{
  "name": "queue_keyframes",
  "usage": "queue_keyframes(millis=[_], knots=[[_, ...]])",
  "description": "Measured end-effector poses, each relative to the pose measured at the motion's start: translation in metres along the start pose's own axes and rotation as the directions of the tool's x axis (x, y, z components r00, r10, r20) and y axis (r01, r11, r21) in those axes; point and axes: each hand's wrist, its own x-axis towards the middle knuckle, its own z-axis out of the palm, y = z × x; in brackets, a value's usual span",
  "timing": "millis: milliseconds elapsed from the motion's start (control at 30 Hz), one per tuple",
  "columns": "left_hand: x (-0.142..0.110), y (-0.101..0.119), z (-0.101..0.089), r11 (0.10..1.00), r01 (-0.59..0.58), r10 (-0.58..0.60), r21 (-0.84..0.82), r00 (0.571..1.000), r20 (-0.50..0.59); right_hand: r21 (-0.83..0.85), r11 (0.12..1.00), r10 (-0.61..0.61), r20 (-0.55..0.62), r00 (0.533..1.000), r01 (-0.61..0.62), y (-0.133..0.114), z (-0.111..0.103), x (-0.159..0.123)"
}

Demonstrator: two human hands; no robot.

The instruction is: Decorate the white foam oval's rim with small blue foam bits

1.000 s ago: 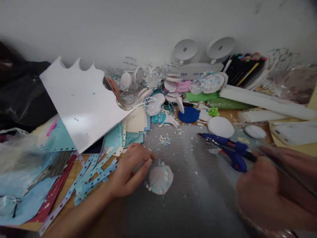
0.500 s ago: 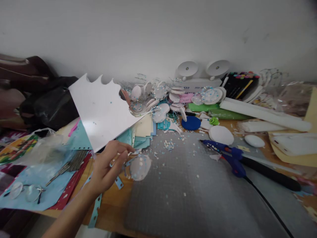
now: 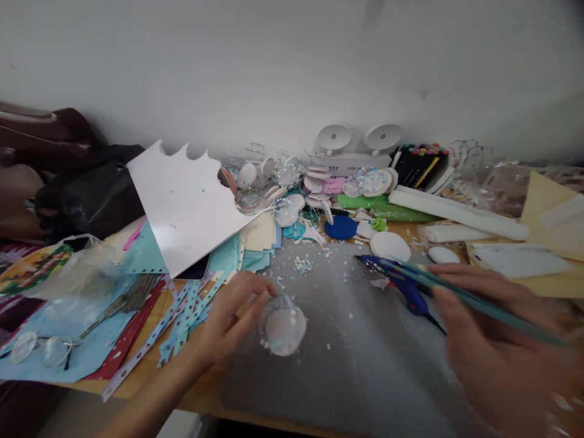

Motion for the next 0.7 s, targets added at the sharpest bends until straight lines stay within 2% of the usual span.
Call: queue_keyframes(millis=[67, 100, 200, 300, 433, 533, 600, 633, 700], knots=[[0.005, 0.004, 0.018, 0.998, -0.066, 0.065, 0.014, 0.994, 0.089, -0.09, 0.991, -0.091, 0.06, 0.994, 0.096, 0.003, 0.027, 0.006], [0.007, 0.005, 0.027, 0.996, -0.078, 0.071, 0.039, 0.986, 0.149, -0.064, 0.992, -0.105, 0.112, 0.988, 0.113, 0.007, 0.039, 0.007], [0.012, 0.003, 0.046, 0.985, -0.158, 0.137, 0.064, 0.959, 0.247, 0.04, 0.999, -0.017, 0.205, 0.979, 0.009, 0.019, 0.066, 0.009], [0.017, -0.002, 0.049, 0.981, -0.189, 0.166, 0.049, 0.94, 0.298, 0.123, 0.989, 0.047, 0.283, 0.958, -0.085, 0.026, 0.077, 0.01], [0.023, -0.009, 0.035, 0.991, -0.13, 0.136, -0.044, 0.97, 0.199, 0.325, 0.931, 0.047, 0.342, 0.938, -0.165, 0.023, 0.079, 0.013], [0.028, -0.009, 0.021, 0.981, 0.001, 0.012, -0.195, 0.998, 0.066, 0.427, 0.877, 0.042, 0.389, 0.92, -0.22, 0.016, 0.075, 0.014], [0.031, -0.007, 0.012, 0.952, 0.078, -0.087, -0.297, 0.996, -0.016, 0.468, 0.851, 0.027, 0.416, 0.909, -0.239, 0.01, 0.073, 0.015], [0.033, -0.005, 0.009, 0.936, 0.097, -0.116, -0.339, 0.993, -0.038, 0.483, 0.843, 0.008, 0.428, 0.904, -0.236, 0.007, 0.072, 0.015], [0.038, -0.001, 0.004, 0.905, 0.124, -0.139, -0.406, 0.99, -0.009, 0.504, 0.837, -0.051, 0.458, 0.888, -0.211, 0.003, 0.071, 0.016]])
